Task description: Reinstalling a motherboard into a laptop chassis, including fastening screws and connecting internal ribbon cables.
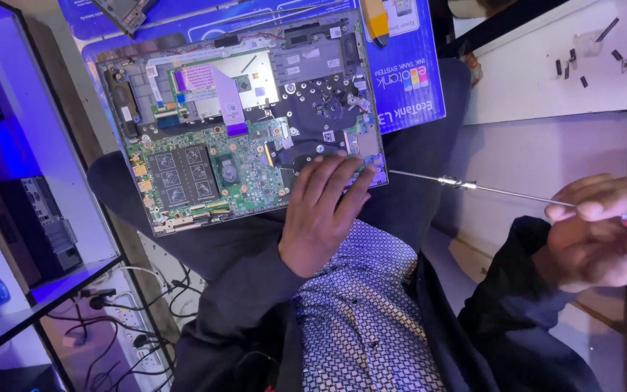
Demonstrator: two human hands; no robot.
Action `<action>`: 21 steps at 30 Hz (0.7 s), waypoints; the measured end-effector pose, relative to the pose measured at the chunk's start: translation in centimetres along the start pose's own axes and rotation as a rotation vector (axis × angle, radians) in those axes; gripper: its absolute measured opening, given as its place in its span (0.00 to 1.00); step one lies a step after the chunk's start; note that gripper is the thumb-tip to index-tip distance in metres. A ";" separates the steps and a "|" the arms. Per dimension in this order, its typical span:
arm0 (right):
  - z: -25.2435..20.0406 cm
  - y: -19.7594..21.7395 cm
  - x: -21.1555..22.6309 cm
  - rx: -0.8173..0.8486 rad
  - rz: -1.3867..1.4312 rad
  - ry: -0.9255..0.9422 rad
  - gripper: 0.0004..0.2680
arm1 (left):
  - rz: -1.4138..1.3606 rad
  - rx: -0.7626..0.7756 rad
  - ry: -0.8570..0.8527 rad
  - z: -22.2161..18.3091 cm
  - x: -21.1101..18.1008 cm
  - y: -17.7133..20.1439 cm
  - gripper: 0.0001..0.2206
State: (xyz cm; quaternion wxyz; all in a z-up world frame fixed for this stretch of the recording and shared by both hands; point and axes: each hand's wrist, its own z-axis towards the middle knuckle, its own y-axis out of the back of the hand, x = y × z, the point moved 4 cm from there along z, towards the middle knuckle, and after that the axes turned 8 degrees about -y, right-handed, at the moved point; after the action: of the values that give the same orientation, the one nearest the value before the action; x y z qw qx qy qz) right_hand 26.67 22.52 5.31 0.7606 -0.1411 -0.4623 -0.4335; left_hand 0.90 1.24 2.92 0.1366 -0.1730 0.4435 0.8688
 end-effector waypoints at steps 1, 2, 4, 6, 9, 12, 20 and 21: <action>0.5 -0.4 0.5 -0.003 0.013 0.015 0.12 | 0.055 0.036 -0.005 0.0 0.2 -0.4 0.19; 1.0 -0.9 0.9 -0.008 0.025 0.031 0.12 | 0.108 0.072 -0.013 0.1 0.5 -0.8 0.20; 2.3 -1.9 1.9 0.036 -0.002 0.041 0.10 | 0.127 0.060 -0.033 0.1 0.7 -1.0 0.20; 3.0 -2.7 2.6 0.082 -0.028 0.048 0.09 | 0.144 0.049 -0.049 0.0 0.7 -1.0 0.20; 3.8 -3.0 2.8 0.060 -0.012 -0.006 0.10 | 0.132 0.023 -0.078 0.0 0.8 -0.9 0.20; 4.2 -3.3 2.9 0.132 -0.082 -0.035 0.12 | 0.121 0.019 -0.074 -0.2 0.9 -0.9 0.17; 4.4 -4.2 3.7 0.127 -0.173 -0.044 0.11 | 0.099 0.014 -0.053 -0.4 1.0 -1.2 0.17; 4.5 -4.2 3.7 0.131 -0.171 -0.043 0.11 | 0.100 0.012 -0.049 -0.4 1.1 -1.1 0.17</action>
State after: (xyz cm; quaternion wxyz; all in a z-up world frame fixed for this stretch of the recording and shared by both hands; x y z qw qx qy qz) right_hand 21.45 20.88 10.04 0.7182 -0.0603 -0.5163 -0.4626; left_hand 0.45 1.63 1.41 0.1045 -0.1285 0.4533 0.8759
